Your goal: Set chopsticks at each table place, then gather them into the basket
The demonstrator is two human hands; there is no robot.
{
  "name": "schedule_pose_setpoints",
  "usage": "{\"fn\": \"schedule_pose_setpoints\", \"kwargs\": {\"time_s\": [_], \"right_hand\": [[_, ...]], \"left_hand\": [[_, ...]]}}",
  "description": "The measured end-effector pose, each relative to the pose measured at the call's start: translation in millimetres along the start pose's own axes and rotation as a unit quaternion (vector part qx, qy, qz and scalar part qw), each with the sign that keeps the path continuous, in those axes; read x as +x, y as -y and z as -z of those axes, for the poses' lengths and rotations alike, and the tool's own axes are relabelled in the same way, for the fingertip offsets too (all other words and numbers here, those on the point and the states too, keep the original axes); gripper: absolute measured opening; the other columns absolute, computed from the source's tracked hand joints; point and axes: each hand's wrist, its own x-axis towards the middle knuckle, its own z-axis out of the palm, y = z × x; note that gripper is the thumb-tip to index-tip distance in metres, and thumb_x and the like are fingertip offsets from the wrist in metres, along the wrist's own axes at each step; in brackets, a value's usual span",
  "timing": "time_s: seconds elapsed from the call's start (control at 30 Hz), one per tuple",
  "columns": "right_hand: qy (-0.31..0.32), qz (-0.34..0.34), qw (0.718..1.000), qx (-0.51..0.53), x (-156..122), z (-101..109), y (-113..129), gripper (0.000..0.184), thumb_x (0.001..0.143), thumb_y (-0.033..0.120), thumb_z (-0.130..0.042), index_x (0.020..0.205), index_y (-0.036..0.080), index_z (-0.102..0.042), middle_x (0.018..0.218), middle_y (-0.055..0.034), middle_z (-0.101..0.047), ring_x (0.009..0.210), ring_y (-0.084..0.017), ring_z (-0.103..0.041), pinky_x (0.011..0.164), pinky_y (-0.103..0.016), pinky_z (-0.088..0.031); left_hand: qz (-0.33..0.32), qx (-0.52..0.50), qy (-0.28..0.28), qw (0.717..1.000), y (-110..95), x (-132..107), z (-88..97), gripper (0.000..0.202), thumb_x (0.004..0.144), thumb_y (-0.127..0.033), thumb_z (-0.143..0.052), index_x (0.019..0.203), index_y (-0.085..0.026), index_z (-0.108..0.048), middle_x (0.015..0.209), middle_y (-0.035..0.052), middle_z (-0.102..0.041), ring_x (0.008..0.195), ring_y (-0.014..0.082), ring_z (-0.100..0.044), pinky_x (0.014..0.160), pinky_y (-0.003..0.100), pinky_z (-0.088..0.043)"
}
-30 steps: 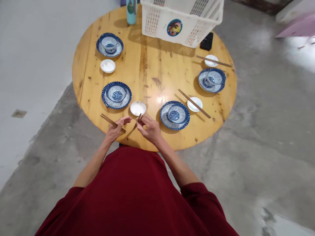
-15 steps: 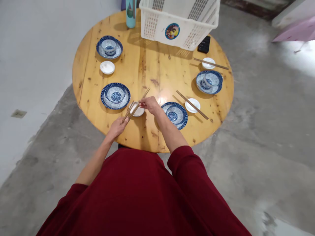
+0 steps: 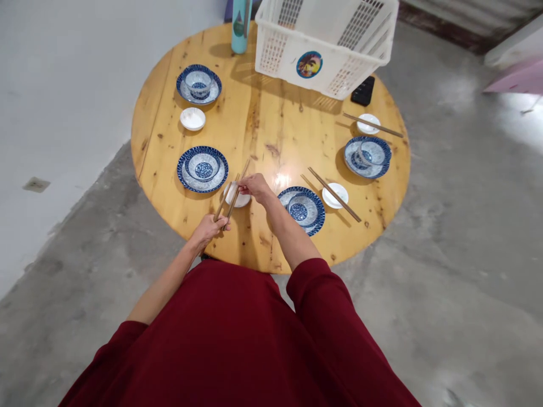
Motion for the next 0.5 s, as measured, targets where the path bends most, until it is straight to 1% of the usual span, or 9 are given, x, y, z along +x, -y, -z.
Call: {"fn": "schedule_pose_setpoints", "kwargs": {"time_s": [0.1, 0.17, 0.27, 0.37, 0.47, 0.5], "right_hand": [[-0.014, 0.004, 0.998, -0.057, 0.1, -1.1, -2.3, 0.021, 0.076, 0.003, -0.077, 0.064, 0.011, -0.062, 0.050, -0.0026, -0.063, 0.045, -0.010, -0.059, 0.050, -0.019, -0.055], [-0.026, 0.011, 0.995, -0.101, 1.3, -1.5, -5.1, 0.022, 0.077, 0.007, -0.078, 0.064, 0.012, -0.061, 0.048, -0.0032, -0.062, 0.045, -0.011, -0.059, 0.050, -0.020, -0.056], [-0.041, 0.035, 0.980, -0.189, 3.8, 0.4, -9.0, 0.024, 0.080, 0.014, -0.075, 0.062, 0.014, -0.061, 0.047, -0.0040, -0.061, 0.043, -0.013, -0.058, 0.045, -0.021, -0.052], [-0.056, 0.058, 0.957, -0.278, 5.6, 6.1, -10.3, 0.025, 0.082, 0.020, -0.071, 0.060, 0.016, -0.060, 0.046, -0.0045, -0.059, 0.042, -0.014, -0.055, 0.042, -0.023, -0.046], [-0.099, 0.062, 0.939, -0.323, 7.6, 13.0, -9.0, 0.026, 0.084, 0.024, -0.068, 0.059, 0.018, -0.060, 0.044, -0.0030, -0.056, 0.043, -0.014, -0.052, 0.046, -0.024, -0.044], [-0.108, 0.058, 0.940, -0.319, 8.7, 15.1, -8.4, 0.027, 0.084, 0.026, -0.068, 0.059, 0.018, -0.060, 0.044, -0.0021, -0.054, 0.044, -0.014, -0.051, 0.047, -0.024, -0.043]], "left_hand": [[0.002, -0.013, -0.009, 1.000, 3.4, 3.6, 1.0, 0.025, 0.080, -0.037, -0.065, 0.071, -0.014, -0.068, 0.070, 0.0075, -0.071, 0.055, 0.0105, -0.054, 0.050, 0.020, -0.038], [0.006, -0.012, -0.011, 1.000, 5.4, 6.9, 3.1, 0.023, 0.079, -0.035, -0.064, 0.069, -0.014, -0.067, 0.068, 0.0065, -0.070, 0.054, 0.0106, -0.053, 0.050, 0.021, -0.039], [0.007, -0.005, -0.011, 1.000, 5.8, 11.0, 8.2, 0.021, 0.078, -0.031, -0.064, 0.064, -0.015, -0.066, 0.064, 0.0052, -0.068, 0.051, 0.0099, -0.050, 0.049, 0.022, -0.036], [0.007, -0.002, -0.004, 1.000, 3.2, 11.9, 13.5, 0.018, 0.077, -0.027, -0.064, 0.064, -0.015, -0.064, 0.063, 0.0046, -0.067, 0.052, 0.0099, -0.050, 0.052, 0.022, -0.037], [0.007, -0.003, 0.009, 1.000, -0.4, 9.9, 16.8, 0.018, 0.078, -0.025, -0.064, 0.063, -0.015, -0.062, 0.063, 0.0045, -0.066, 0.054, 0.0100, -0.052, 0.054, 0.022, -0.040], [0.007, -0.003, 0.013, 1.000, -1.4, 9.2, 17.3, 0.018, 0.078, -0.024, -0.063, 0.062, -0.015, -0.062, 0.063, 0.0045, -0.066, 0.055, 0.0100, -0.052, 0.054, 0.022, -0.040]]}}
